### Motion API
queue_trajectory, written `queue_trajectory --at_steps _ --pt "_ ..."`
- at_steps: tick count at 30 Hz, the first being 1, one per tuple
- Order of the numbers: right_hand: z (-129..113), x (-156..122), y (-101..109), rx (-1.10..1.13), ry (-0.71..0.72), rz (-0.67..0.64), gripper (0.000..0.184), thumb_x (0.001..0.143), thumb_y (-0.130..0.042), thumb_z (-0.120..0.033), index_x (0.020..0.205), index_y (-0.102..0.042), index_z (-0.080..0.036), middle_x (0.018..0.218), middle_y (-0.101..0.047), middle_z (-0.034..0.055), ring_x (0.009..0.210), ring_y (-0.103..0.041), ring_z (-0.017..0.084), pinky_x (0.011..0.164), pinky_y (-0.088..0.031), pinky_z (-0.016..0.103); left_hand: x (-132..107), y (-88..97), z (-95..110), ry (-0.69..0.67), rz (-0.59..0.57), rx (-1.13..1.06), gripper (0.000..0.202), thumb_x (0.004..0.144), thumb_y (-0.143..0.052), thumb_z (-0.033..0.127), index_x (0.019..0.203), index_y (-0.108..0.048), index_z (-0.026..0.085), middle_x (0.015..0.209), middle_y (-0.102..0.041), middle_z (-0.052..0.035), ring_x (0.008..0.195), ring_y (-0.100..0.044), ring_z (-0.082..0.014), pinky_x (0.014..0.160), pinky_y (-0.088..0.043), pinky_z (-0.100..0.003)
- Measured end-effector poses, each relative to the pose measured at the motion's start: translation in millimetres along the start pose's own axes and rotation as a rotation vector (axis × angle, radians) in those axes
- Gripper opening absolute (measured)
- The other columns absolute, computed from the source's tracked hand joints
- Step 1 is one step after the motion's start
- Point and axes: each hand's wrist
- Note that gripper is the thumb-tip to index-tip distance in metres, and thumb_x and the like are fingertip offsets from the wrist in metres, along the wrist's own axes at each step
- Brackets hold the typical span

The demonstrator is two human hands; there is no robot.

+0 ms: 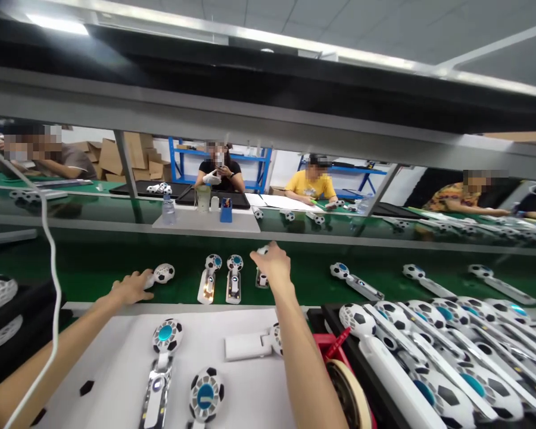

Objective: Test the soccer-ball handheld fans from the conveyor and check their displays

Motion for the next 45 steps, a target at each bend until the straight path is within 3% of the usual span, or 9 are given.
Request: queue_trajectory --at_steps 7,14,19,22,24,30,35,39,45 --pt "16.8 -9.2 -25.0 0.151 -0.085 -0.071 0.039 0.096 -0.060 -0.041 0.125 -0.058 -0.016 0.123 -0.061 0.0104 0.107 -0.063 0.024 0.091 -0.053 0.045 2.9 -17.7 -11.8 -0.077 0.061 -0.032 0.051 0.093 -0.055 0.041 0.139 -0.049 0.020 0.127 -0.052 -0.0137 0.119 -0.050 -0.0331 0.099 -0.040 -0.053" --pt "43.3 -25.2 -54.7 0.350 -0.304 -0.416 0.028 0.096 -0.062 -0.033 0.117 -0.062 -0.014 0.112 -0.065 0.0079 0.093 -0.066 0.019 0.079 -0.058 0.037 -7.6 -17.3 -4.4 -0.068 0.139 -0.372 0.045 0.089 -0.050 0.038 0.131 -0.057 0.022 0.130 -0.051 -0.0168 0.122 -0.049 -0.0411 0.099 -0.038 -0.055" --pt "40.0 -31.6 -63.9 0.542 -0.381 -0.412 0.029 0.097 -0.061 -0.033 0.119 -0.061 -0.014 0.113 -0.065 0.0081 0.093 -0.066 0.019 0.078 -0.058 0.036 -14.9 7.8 29.0 0.072 0.158 -0.921 0.042 0.097 -0.044 0.042 0.128 -0.050 0.015 0.108 -0.062 -0.0118 0.090 -0.064 -0.0233 0.077 -0.053 -0.039" --pt "36.4 -29.5 -58.9 0.670 -0.410 -0.341 0.032 0.097 -0.061 -0.034 0.122 -0.060 -0.015 0.116 -0.064 0.0088 0.096 -0.066 0.020 0.081 -0.058 0.038 -32.1 32.9 53.1 0.049 0.057 -1.310 0.029 0.093 -0.047 0.027 0.117 -0.053 0.011 0.095 -0.066 -0.0091 0.066 -0.063 -0.0148 0.057 -0.053 -0.029" --pt "33.7 -27.4 -49.8 0.767 -0.410 -0.288 0.031 0.098 -0.060 -0.035 0.121 -0.060 -0.014 0.114 -0.064 0.0085 0.093 -0.066 0.019 0.079 -0.058 0.037 -51.6 50.7 66.1 -0.005 -0.016 -1.519 0.029 0.085 -0.051 0.017 0.113 -0.056 0.010 0.100 -0.069 -0.0114 0.068 -0.065 -0.0147 0.057 -0.055 -0.028" --pt "0.8 -44.2 1.2 1.151 -0.217 -0.186 0.023 0.099 -0.056 -0.032 0.109 -0.062 -0.013 0.102 -0.067 0.0066 0.087 -0.067 0.017 0.077 -0.058 0.034 -114.9 94.1 89.3 -0.103 -0.219 -1.918 0.044 0.085 -0.052 0.011 0.129 -0.054 0.008 0.128 -0.066 -0.0162 0.102 -0.071 -0.0249 0.082 -0.063 -0.039" --pt "-43.5 -90.9 39.7 1.467 -0.027 -0.387 0.026 0.092 -0.047 -0.027 0.103 -0.067 -0.014 0.113 -0.071 0.0117 0.105 -0.069 0.018 0.088 -0.059 0.031 -139.1 99.4 87.0 -0.153 -0.523 -2.261 0.045 0.090 -0.047 0.016 0.133 -0.054 0.006 0.136 -0.063 -0.0139 0.119 -0.064 -0.0251 0.092 -0.061 -0.035" --pt "-55.6 -123.1 41.2 1.609 0.156 -0.647 0.036 0.081 -0.062 -0.032 0.113 -0.069 -0.018 0.120 -0.070 0.0112 0.085 -0.072 0.019 0.063 -0.059 0.026 -144.9 92.7 77.9 -0.376 -0.672 -2.291 0.040 0.089 -0.052 0.022 0.126 -0.064 0.012 0.136 -0.063 -0.0085 0.121 -0.063 -0.0257 0.090 -0.061 -0.034" --pt "-56.0 -139.9 30.5 1.500 0.428 -0.858 0.041 0.090 -0.060 -0.037 0.128 -0.062 -0.020 0.091 -0.072 0.0118 0.067 -0.066 0.021 0.061 -0.052 0.032 -149.3 95.7 76.9 -0.648 -0.718 -2.269 0.041 0.094 -0.044 0.018 0.130 -0.063 0.014 0.145 -0.055 -0.0070 0.127 -0.059 -0.0258 0.088 -0.062 -0.037"
Point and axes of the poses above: each hand's wrist, its own x-axis towards the middle knuckle, its own y-axis out of the back of the hand, z = x × y
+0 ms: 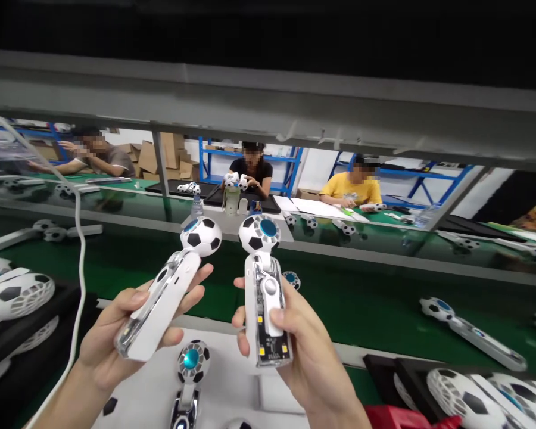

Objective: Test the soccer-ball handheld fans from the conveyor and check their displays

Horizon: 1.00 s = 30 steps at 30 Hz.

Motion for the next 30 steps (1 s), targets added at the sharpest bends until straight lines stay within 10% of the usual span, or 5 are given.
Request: queue_trajectory --at_steps 9,30 --pt "29.3 7.8 -12.3 -0.249 0.182 0.265 0.051 0.089 -0.064 -0.032 0.137 -0.048 -0.028 0.092 -0.071 0.0071 0.074 -0.069 0.022 0.065 -0.059 0.035 1.0 3.4 -9.6 -0.031 0.148 0.483 0.052 0.089 -0.065 0.021 0.138 -0.048 0.024 0.105 -0.072 -0.0099 0.075 -0.073 -0.0209 0.066 -0.059 -0.029" --pt "33.4 4.2 -27.8 -0.279 0.121 0.288 0.072 0.090 -0.064 -0.031 0.153 -0.028 -0.037 0.115 -0.063 0.0063 0.087 -0.063 0.021 0.070 -0.059 0.035 1.4 2.3 -16.4 -0.098 0.138 0.519 0.064 0.083 -0.072 0.021 0.137 -0.038 0.026 0.097 -0.066 -0.0059 0.073 -0.068 -0.0180 0.063 -0.053 -0.027"
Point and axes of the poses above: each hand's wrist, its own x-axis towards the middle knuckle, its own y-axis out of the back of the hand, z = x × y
